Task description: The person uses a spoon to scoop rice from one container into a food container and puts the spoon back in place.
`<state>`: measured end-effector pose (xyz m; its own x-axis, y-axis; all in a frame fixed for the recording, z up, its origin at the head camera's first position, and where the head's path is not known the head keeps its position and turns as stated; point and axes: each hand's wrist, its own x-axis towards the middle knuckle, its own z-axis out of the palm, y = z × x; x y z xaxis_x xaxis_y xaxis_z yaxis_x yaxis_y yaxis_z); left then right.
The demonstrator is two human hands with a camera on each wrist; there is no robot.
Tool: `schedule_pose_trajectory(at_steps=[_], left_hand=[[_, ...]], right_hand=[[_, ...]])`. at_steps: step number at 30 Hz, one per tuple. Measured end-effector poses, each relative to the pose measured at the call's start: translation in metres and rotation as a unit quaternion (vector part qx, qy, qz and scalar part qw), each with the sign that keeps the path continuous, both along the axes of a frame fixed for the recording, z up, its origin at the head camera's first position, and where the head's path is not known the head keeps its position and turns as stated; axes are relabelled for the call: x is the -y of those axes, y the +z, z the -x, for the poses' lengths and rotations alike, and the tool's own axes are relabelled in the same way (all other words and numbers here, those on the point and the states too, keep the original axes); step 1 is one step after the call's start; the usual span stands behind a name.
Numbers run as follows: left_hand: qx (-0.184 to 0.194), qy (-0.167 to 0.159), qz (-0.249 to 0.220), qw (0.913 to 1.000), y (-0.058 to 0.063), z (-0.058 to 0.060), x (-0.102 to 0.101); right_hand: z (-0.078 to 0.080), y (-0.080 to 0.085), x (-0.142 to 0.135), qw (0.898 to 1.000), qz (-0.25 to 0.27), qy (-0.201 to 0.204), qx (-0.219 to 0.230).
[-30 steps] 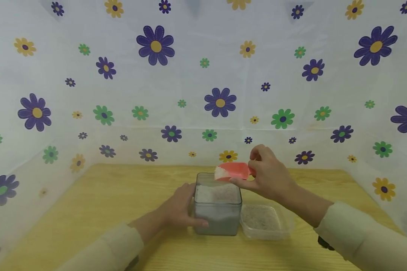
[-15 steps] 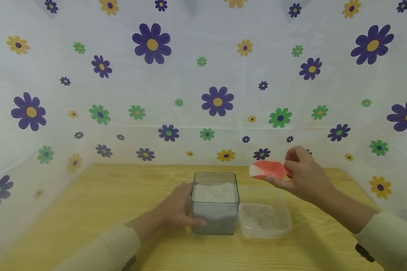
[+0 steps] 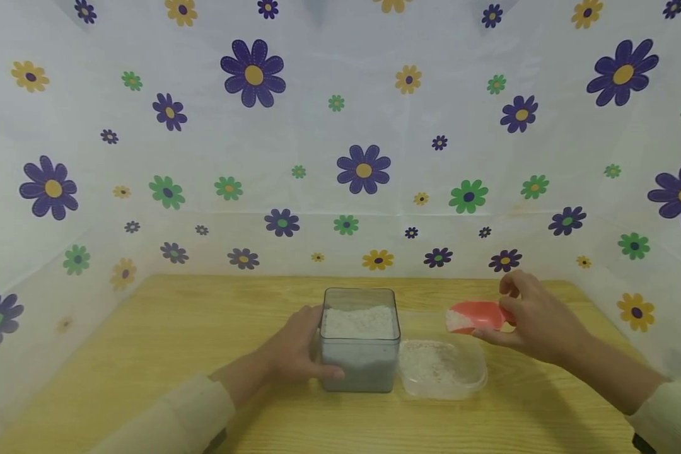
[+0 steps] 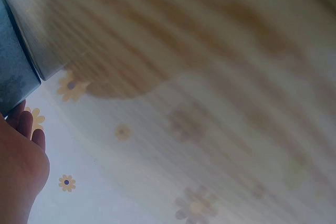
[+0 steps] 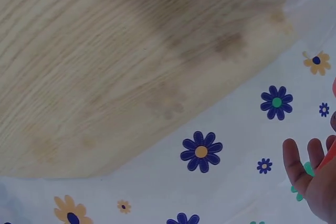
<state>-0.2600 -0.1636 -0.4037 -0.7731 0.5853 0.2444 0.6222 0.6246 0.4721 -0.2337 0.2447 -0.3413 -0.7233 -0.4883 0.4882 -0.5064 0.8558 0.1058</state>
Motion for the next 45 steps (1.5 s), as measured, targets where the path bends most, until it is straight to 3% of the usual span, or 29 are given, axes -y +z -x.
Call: schedule_pose_trajectory(at_steps=[5,13,20,25,28,32,34,35,36,38,40,42,43,44,45], left_hand=[[-0.001,0.003,-0.008,1.0000,-0.001,-0.001,0.000],[-0.001,0.001,-0.008,1.0000,0.000,-0.001,0.000],[0.004,-0.005,-0.006,1.0000,0.002,-0.001,0.000],[0.004,-0.009,-0.013,0.9999,0.002,0.000,0.001],[0.000,-0.019,-0.022,0.9996,0.000,0.002,0.000],[-0.003,-0.031,-0.034,0.9989,-0.001,0.005,0.000],[-0.003,-0.030,-0.033,0.9990,-0.002,0.005,0.000],[-0.002,-0.027,-0.031,0.9991,-0.002,0.004,0.000],[0.003,-0.024,-0.030,0.9993,-0.002,0.004,0.000],[0.004,-0.015,-0.019,0.9997,-0.002,0.003,0.001],[0.004,-0.005,-0.007,1.0000,-0.002,0.001,0.001],[0.007,-0.008,-0.010,0.9999,-0.001,0.001,0.001],[0.008,-0.009,-0.009,0.9999,-0.001,0.002,0.001],[0.008,-0.013,-0.013,0.9998,-0.001,0.002,0.000],[0.008,-0.015,-0.017,0.9997,-0.001,0.002,0.000]], right_hand=[[0.000,-0.005,-0.008,1.000,-0.020,0.005,-0.010],[0.002,-0.003,-0.013,0.995,-0.052,0.038,-0.072],[0.001,0.003,-0.010,0.986,-0.120,0.058,-0.102],[0.003,0.007,-0.008,0.964,-0.176,0.111,-0.168],[0.005,0.008,-0.006,0.942,-0.212,0.132,-0.224],[0.007,0.007,-0.004,0.912,-0.210,0.198,-0.292],[0.008,0.006,-0.003,0.905,-0.191,0.226,-0.307],[0.009,0.006,-0.003,0.906,-0.182,0.232,-0.305],[0.009,0.005,-0.003,0.910,-0.178,0.227,-0.297],[0.008,0.005,-0.004,0.935,-0.165,0.202,-0.242],[0.005,0.005,-0.002,0.969,-0.142,0.148,-0.140],[0.000,0.007,0.001,0.992,-0.098,0.083,0.002],[-0.002,0.007,0.003,0.994,-0.069,0.055,0.067],[-0.003,0.009,0.005,0.989,-0.032,0.025,0.145],[-0.004,0.011,0.007,0.973,0.009,-0.009,0.229]])
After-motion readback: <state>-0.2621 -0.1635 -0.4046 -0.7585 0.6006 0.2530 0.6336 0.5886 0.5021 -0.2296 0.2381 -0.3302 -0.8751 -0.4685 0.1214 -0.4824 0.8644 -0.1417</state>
